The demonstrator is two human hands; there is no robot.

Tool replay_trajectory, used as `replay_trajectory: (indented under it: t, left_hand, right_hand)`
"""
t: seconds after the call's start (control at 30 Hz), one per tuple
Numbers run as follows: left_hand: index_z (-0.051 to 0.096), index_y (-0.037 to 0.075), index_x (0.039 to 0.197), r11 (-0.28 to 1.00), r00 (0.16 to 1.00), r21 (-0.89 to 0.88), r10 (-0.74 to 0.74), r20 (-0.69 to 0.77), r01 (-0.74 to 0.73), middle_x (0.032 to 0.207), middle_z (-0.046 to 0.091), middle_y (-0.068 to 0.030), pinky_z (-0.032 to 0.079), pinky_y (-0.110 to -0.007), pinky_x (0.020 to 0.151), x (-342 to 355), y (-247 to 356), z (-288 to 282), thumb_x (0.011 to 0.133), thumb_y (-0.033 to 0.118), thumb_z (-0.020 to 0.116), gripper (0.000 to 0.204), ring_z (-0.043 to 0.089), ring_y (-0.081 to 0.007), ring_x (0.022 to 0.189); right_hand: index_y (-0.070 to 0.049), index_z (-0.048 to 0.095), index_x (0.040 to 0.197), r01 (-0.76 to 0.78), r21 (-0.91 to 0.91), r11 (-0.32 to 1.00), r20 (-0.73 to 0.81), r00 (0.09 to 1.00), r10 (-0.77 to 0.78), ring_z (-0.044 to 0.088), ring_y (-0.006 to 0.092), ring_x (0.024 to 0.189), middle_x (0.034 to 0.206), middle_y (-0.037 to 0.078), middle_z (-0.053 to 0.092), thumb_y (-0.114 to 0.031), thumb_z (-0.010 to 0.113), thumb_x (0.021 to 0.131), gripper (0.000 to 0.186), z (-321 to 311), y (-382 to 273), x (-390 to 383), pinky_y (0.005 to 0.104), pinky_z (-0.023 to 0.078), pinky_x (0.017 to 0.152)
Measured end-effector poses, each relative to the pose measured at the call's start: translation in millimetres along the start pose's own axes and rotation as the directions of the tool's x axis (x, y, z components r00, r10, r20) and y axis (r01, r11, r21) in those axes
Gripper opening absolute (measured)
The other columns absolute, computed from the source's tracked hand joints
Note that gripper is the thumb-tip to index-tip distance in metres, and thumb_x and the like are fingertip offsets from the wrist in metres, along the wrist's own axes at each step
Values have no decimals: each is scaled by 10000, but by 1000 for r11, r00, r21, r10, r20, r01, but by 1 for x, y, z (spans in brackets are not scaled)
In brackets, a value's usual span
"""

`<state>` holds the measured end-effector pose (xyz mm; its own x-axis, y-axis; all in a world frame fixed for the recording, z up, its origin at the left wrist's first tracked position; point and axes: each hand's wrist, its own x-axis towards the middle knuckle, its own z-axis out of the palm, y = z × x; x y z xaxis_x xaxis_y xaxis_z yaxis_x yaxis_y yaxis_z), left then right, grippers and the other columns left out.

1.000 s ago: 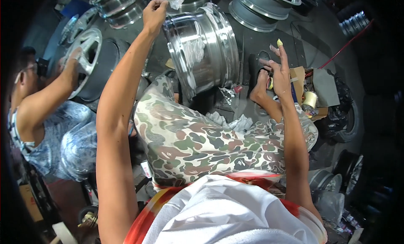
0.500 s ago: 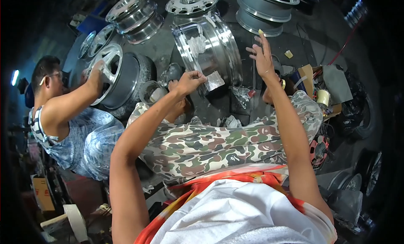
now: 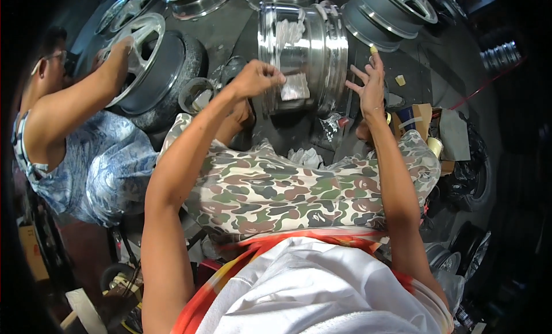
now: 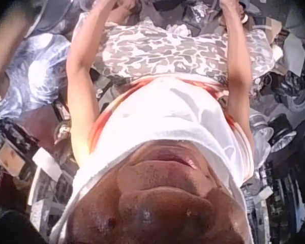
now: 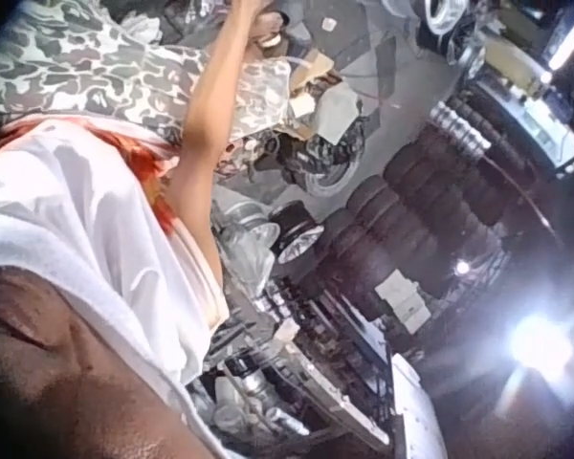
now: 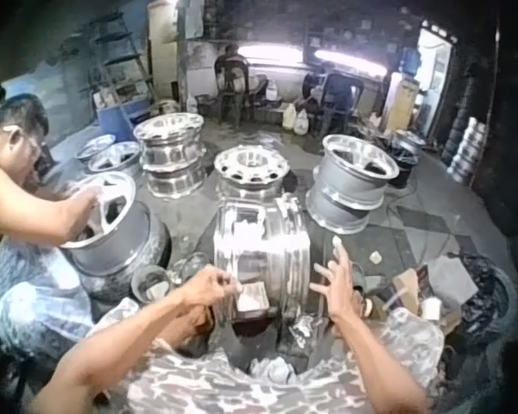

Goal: Repairing and polishing wheel rims using putty and sandpaper.

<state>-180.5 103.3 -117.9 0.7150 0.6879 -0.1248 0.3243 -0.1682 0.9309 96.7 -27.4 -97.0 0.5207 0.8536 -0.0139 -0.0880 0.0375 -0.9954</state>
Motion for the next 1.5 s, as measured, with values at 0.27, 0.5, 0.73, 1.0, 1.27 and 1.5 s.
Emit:
replay_trajectory:
  t: [0.27, 0.5, 0.73, 1.0, 1.27, 1.5]
  left_hand:
    - [771, 53, 940, 992, 976, -46, -105, 189, 115, 876, 697, 48, 462, -227, 750, -1, 26, -55, 941, 218, 768, 165, 596, -48, 823]
    - [766, 72, 999, 971, 934, 170, 212, -286, -169, 914, 709, 27, 453, -203, 673, -29, 56, -103, 965, 184, 728, 123, 591, -46, 784]
    - [689, -53, 986, 837, 915, -481, 56, -399, -261, 811, 702, -97, 585, -266, 666, -22, 98, -98, 960, 79, 694, 135, 665, -129, 667]
    - [717, -33, 890, 883, 977, -448, 45, -208, -136, 813, 725, -99, 606, -285, 655, -5, 121, -60, 917, 129, 773, 173, 730, -170, 740]
    - [698, 5, 849, 888, 971, -403, 167, -171, -223, 767, 690, -49, 587, -264, 646, 5, 116, -53, 924, 107, 762, 142, 682, -118, 690]
    - [699, 4, 877, 804, 978, -558, 173, -113, -206, 838, 715, -78, 613, -280, 673, 9, 108, -43, 943, 84, 730, 108, 713, -154, 735]
  right_hand:
    - [-98, 221, 1620, 196, -21, 980, 99, 976, -193, 485, 372, 1389, 1597, 216, 293, -232, 377, 1030, 624, -14, -17, -7, 479, 489, 1065]
    - [-46, 443, 1522, 456, -360, 814, 186, 890, -416, 580, 207, 1228, 1333, 159, 650, -117, 498, 988, 542, -23, -29, -7, 341, 434, 1052]
    - [-42, 496, 1478, 527, -561, 639, 233, 840, -489, 653, 140, 996, 1213, 80, 731, -16, 576, 954, 531, -13, -73, -17, 285, 498, 917]
    - [-115, 484, 1511, 660, -385, 645, 396, 750, -530, 614, 110, 756, 1155, 74, 751, -7, 560, 973, 554, 38, -125, -41, 279, 546, 728]
    - [-138, 455, 1538, 812, -457, 363, 616, 583, -529, 685, 159, 1124, 1266, 72, 727, -10, 560, 997, 566, 69, -135, -45, 300, 515, 967]
    - [-189, 495, 1513, 806, -450, 385, 621, 592, -513, 635, 150, 740, 1146, 76, 752, -31, 563, 985, 556, 81, -126, -52, 288, 540, 743]
